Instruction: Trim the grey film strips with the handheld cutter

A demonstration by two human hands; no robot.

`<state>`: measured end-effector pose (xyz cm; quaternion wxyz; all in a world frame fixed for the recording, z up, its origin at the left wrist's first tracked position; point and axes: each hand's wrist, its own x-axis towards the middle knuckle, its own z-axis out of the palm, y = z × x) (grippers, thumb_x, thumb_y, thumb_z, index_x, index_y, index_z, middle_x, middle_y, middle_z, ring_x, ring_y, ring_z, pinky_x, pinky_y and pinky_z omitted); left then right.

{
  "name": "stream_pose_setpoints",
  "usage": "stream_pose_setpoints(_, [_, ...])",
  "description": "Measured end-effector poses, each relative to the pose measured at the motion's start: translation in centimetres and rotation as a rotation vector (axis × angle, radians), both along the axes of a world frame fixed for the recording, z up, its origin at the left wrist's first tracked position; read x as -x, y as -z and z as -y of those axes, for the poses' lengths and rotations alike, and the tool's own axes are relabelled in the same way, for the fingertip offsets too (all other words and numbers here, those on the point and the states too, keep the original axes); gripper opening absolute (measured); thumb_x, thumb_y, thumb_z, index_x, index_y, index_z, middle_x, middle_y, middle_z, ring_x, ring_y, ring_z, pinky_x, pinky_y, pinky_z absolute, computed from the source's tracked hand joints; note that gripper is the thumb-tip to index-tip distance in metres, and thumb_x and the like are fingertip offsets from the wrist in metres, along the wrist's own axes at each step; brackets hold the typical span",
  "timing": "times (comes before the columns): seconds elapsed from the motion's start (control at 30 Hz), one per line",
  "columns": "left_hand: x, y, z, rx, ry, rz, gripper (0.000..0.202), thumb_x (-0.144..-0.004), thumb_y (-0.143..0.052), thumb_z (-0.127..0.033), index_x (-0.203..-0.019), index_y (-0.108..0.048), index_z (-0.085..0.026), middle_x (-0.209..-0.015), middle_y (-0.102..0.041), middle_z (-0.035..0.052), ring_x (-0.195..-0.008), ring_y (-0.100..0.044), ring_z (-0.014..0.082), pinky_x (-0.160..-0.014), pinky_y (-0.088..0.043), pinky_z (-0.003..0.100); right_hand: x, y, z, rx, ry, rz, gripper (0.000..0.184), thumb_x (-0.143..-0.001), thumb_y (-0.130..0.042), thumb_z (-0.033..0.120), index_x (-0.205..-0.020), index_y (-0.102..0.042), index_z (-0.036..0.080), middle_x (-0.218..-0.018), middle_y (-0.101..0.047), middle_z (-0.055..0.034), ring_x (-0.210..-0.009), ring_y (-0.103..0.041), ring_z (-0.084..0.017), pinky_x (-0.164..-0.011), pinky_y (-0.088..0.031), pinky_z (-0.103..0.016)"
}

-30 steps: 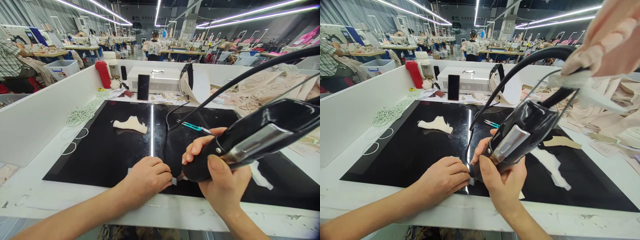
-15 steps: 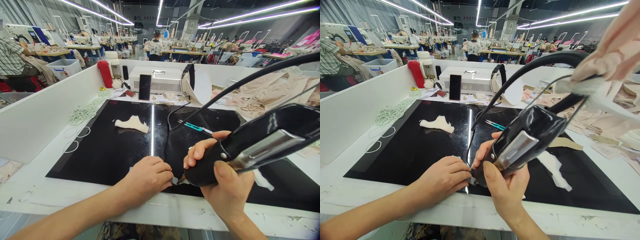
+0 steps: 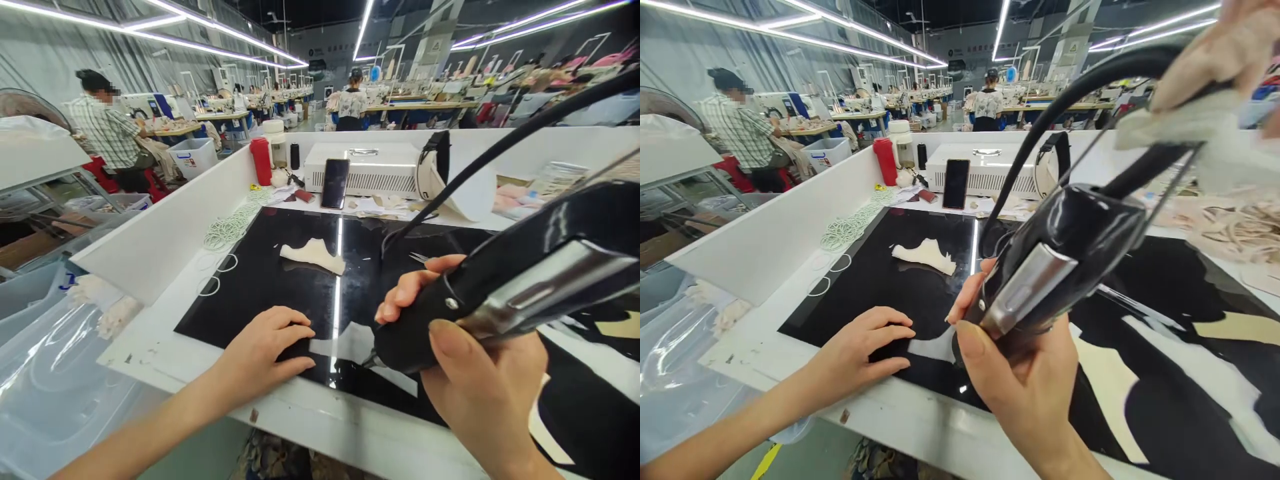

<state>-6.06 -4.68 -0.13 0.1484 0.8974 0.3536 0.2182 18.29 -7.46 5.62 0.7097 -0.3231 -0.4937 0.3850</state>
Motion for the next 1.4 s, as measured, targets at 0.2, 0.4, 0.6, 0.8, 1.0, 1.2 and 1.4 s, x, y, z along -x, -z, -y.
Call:
stream_pose_setpoints(0.2, [-1.4, 0.7, -0.2, 0.039, -0.018, 0.1, 0.019, -0.094, -0.081, -0.022, -0.111, -0.074, -0.019, -0.125, -0.073, 0.0076, -0.116, -0.067, 0.0249, -0.104, -0.053, 0.04, 2.6, 0.4, -1.6, -0.026, -0.055, -0.084, 0.041, -0.086, -0.088, 0.04, -0.117, -0.064, 0.028, -0.087, -0.068, 0.0032, -0.071, -0.066, -0.016, -0.067, -0.06, -0.033])
stream_pose_setpoints(0.4, [-1.3, 0.9, 0.0, 0.161, -0.068, 0.267, 0.021, -0.102, -0.066, -0.018, -0.123, -0.07, -0.022, -0.124, -0.074, 0.0034, -0.118, -0.066, 0.02, -0.107, -0.049, 0.034, 3.9, 1.0, -3.0, -0.075, -0.063, -0.088, 0.04, -0.088, -0.085, 0.039, -0.119, -0.063, 0.027, -0.088, -0.068, 0.0031, -0.07, -0.066, -0.015, -0.066, -0.058, -0.032])
stream_pose_setpoints(0.6, [-1.8, 1.1, 0.0, 0.194, -0.094, 0.339, 0.019, -0.104, -0.06, -0.017, -0.119, -0.071, -0.021, -0.12, -0.075, 0.0019, -0.114, -0.068, 0.018, -0.104, -0.05, 0.031, 4.0, 1.5, -3.3, -0.058, -0.062, -0.08, 0.038, -0.089, -0.084, 0.04, -0.118, -0.064, 0.028, -0.089, -0.067, 0.0032, -0.072, -0.065, -0.015, -0.07, -0.057, -0.033])
stream_pose_setpoints(0.8, [-2.2, 1.2, 0.0, 0.182, -0.097, 0.355, 0.02, -0.104, -0.059, -0.016, -0.117, -0.073, -0.021, -0.118, -0.077, 0.0029, -0.111, -0.07, 0.019, -0.101, -0.051, 0.032, 4.0, 1.8, -3.2, -0.075, -0.067, -0.059, 0.034, -0.091, -0.082, 0.037, -0.118, -0.064, 0.028, -0.088, -0.066, 0.0029, -0.071, -0.064, -0.016, -0.07, -0.057, -0.036])
stream_pose_setpoints(1.0, [-2.3, 1.3, 0.1, 0.168, -0.101, 0.349, 0.02, -0.104, -0.058, -0.015, -0.116, -0.073, -0.021, -0.116, -0.077, 0.0032, -0.11, -0.07, 0.0194, -0.1, -0.052, 0.033, 4.0, 1.4, -3.1, -0.057, -0.076, -0.064, 0.034, -0.09, -0.082, 0.038, -0.117, -0.064, 0.027, -0.087, -0.066, 0.0025, -0.071, -0.064, -0.016, -0.069, -0.058, -0.034])
stream_pose_setpoints(1.2, [-2.4, 1.4, 0.1, 0.147, -0.095, 0.341, 0.021, -0.104, -0.056, -0.015, -0.115, -0.073, -0.02, -0.115, -0.078, 0.0039, -0.109, -0.071, 0.0204, -0.099, -0.054, 0.035, 4.1, 1.3, -2.3, -0.048, -0.104, -0.072, 0.032, -0.089, -0.082, 0.036, -0.115, -0.065, 0.027, -0.085, -0.065, 0.0017, -0.069, -0.064, -0.017, -0.066, -0.059, -0.035])
stream_pose_setpoints(1.4, [-2.3, 1.5, 0.0, 0.106, -0.073, 0.31, 0.028, -0.102, -0.052, -0.008, -0.115, -0.073, -0.02, -0.116, -0.078, 0.0043, -0.109, -0.071, 0.0201, -0.099, -0.055, 0.035, 4.3, 1.5, -2.2, -0.038, -0.106, -0.062, 0.03, -0.091, -0.08, 0.034, -0.116, -0.064, 0.028, -0.086, -0.066, 0.0026, -0.07, -0.064, -0.017, -0.065, -0.06, -0.035])
